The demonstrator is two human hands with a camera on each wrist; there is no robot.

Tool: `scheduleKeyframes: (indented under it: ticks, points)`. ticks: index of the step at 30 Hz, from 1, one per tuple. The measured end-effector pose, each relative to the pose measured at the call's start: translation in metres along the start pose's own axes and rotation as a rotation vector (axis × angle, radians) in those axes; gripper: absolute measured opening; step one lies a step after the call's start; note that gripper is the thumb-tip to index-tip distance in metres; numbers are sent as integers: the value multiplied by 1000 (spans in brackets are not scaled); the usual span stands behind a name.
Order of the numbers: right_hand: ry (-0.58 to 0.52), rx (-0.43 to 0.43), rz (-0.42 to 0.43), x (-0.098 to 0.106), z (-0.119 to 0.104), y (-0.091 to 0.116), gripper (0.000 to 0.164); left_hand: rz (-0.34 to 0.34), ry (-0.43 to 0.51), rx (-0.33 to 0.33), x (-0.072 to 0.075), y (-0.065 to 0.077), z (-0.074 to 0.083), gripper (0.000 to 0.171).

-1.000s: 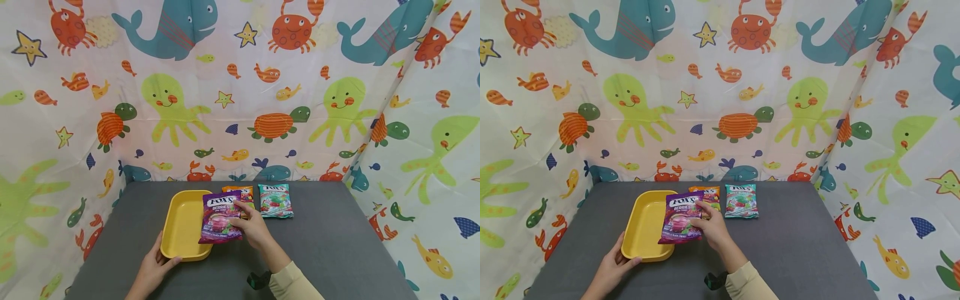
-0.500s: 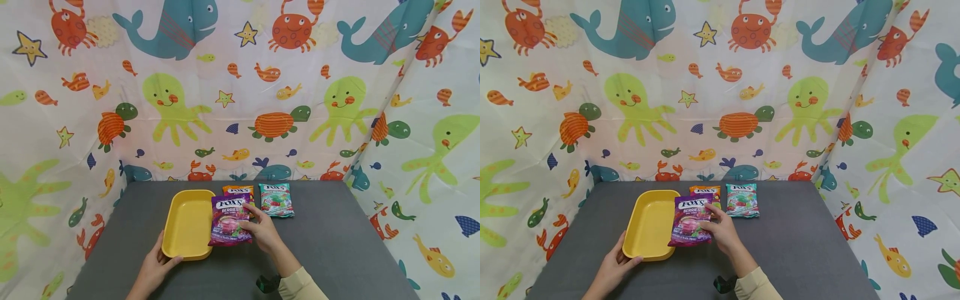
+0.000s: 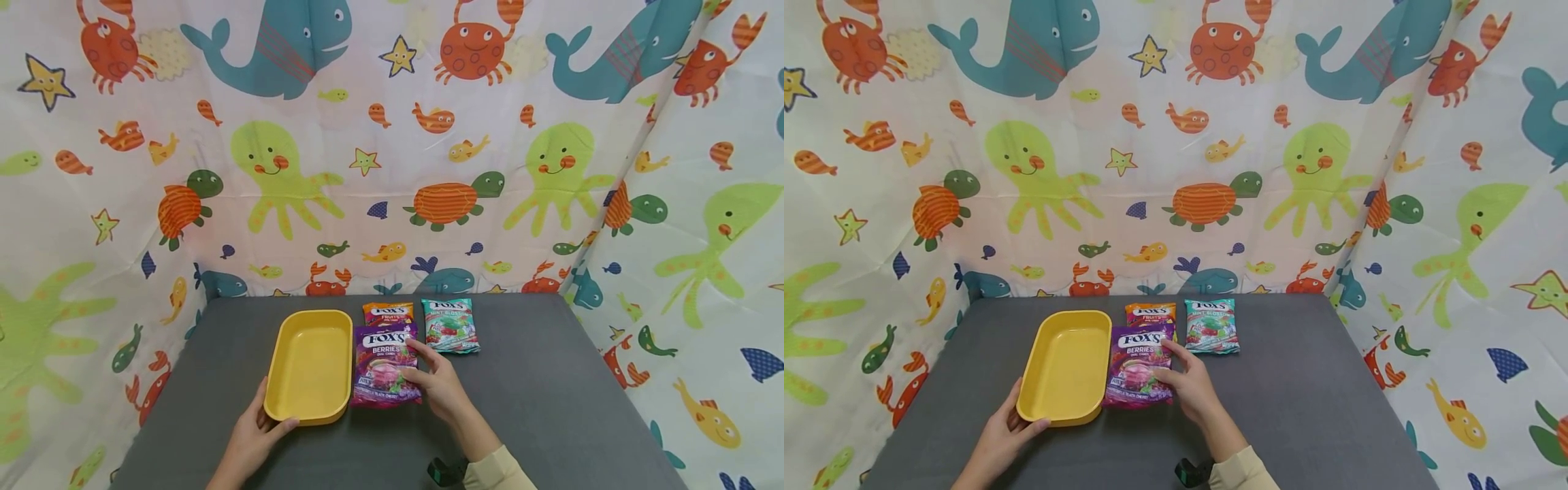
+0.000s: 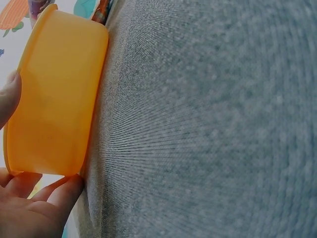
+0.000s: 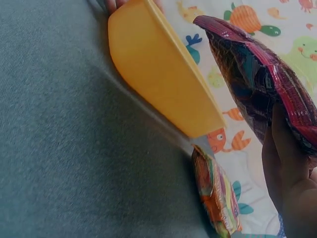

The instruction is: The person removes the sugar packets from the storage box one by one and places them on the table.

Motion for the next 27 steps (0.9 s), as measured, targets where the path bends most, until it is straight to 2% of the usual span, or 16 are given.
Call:
scheduleKeyframes:
  ticks: [15,19,27]
  points:
    - [10,-45,14,16,31,2,66,-2,13,-4,-1,-2,-2,116]
    - [17,-77,17,17,39,4,67,-1,20,2,0,-2,-2,115]
    - [12,-80,0,18,47,5,67,-4,30,0,-2,-3,-4,115]
Point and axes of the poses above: each hand's wrist, its own y-axis away from the middle knuckle, its own x-axis out of the back of the hand, z = x × y, the point moved 3 cm from there along -y, towards the middle knuckle, and after that the axes turned 3 degrees about x, right-handed, at the moved point
